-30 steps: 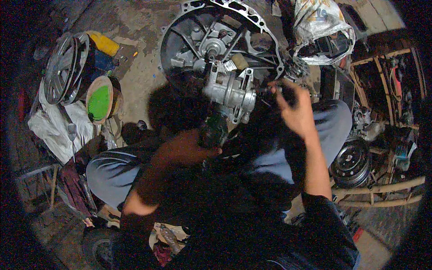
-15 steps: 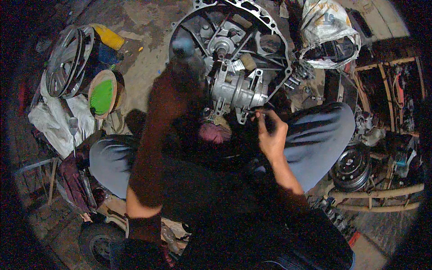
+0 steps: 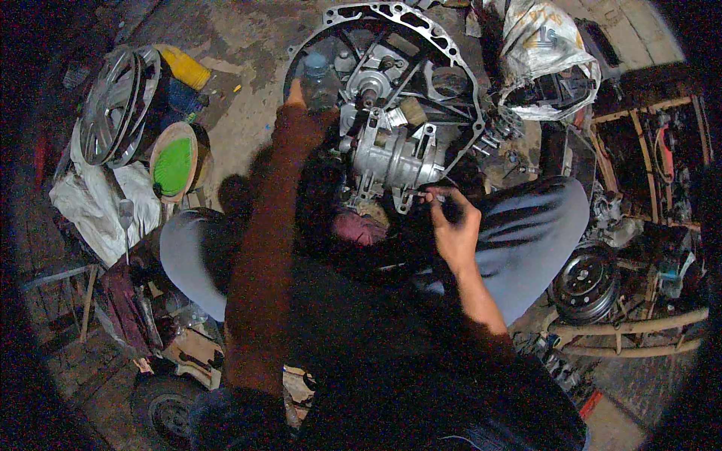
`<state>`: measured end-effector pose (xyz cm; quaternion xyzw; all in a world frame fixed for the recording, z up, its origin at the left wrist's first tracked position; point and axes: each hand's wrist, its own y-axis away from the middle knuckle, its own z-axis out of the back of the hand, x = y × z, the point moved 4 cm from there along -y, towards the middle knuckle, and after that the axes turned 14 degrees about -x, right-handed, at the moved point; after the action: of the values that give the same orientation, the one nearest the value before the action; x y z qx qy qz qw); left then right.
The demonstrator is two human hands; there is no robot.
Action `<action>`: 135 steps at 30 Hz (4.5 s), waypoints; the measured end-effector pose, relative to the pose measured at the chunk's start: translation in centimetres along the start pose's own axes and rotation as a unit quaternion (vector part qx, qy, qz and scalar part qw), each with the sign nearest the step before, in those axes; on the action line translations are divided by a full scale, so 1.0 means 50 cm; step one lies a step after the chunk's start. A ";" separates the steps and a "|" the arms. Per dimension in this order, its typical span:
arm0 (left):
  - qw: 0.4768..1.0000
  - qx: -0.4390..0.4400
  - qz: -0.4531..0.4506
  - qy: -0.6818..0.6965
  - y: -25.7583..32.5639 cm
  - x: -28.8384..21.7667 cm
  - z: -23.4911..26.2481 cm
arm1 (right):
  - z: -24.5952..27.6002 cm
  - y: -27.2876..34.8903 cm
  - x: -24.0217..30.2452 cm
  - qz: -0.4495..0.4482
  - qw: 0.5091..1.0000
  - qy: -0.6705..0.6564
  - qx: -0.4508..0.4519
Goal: The person is assembling a motorcycle engine, specifically attaching a cylinder head to the crankcase. They use a plastic bottle to apply liquid to the gasket and then use their hands to align and press the metal components together.
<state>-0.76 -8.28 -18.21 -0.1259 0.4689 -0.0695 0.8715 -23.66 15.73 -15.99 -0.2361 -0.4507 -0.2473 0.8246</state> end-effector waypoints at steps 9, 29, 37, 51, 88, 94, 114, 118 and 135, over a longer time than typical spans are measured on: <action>0.994 -0.104 -0.011 0.009 -0.028 0.066 -0.095 | 0.020 -0.003 -0.005 0.006 0.999 -0.001 -0.035; 0.955 -0.264 0.102 0.094 0.238 0.040 -0.127 | -0.025 0.049 0.012 0.132 0.984 0.107 -0.059; 0.970 -0.165 0.063 0.168 0.292 -0.025 -0.134 | -0.068 0.095 -0.001 0.153 0.977 0.150 -0.005; 0.966 -0.199 0.044 0.162 0.295 -0.005 -0.154 | -0.058 0.087 0.007 0.124 0.988 0.083 -0.048; 0.981 -0.156 0.106 0.046 0.306 -0.019 -0.150 | -0.062 0.056 0.001 0.048 0.988 0.136 0.051; 0.978 -0.163 0.098 0.089 0.302 -0.015 -0.148 | -0.023 0.060 -0.004 0.011 0.993 0.109 0.045; 0.961 -0.210 0.064 0.166 0.296 -0.015 -0.155 | -0.023 0.002 0.017 0.039 0.992 0.066 0.100; 0.954 -0.206 0.099 0.192 0.297 -0.013 -0.157 | -0.018 -0.002 0.012 0.078 0.981 0.145 0.104; 0.959 -0.209 0.086 0.173 0.289 -0.030 -0.138 | -0.023 -0.095 0.085 0.227 0.886 0.231 0.333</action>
<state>-7.33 4.86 -24.77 -0.2505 0.6253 0.0846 0.7342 -23.90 10.53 -12.11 0.0201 -0.2378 0.0633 0.9690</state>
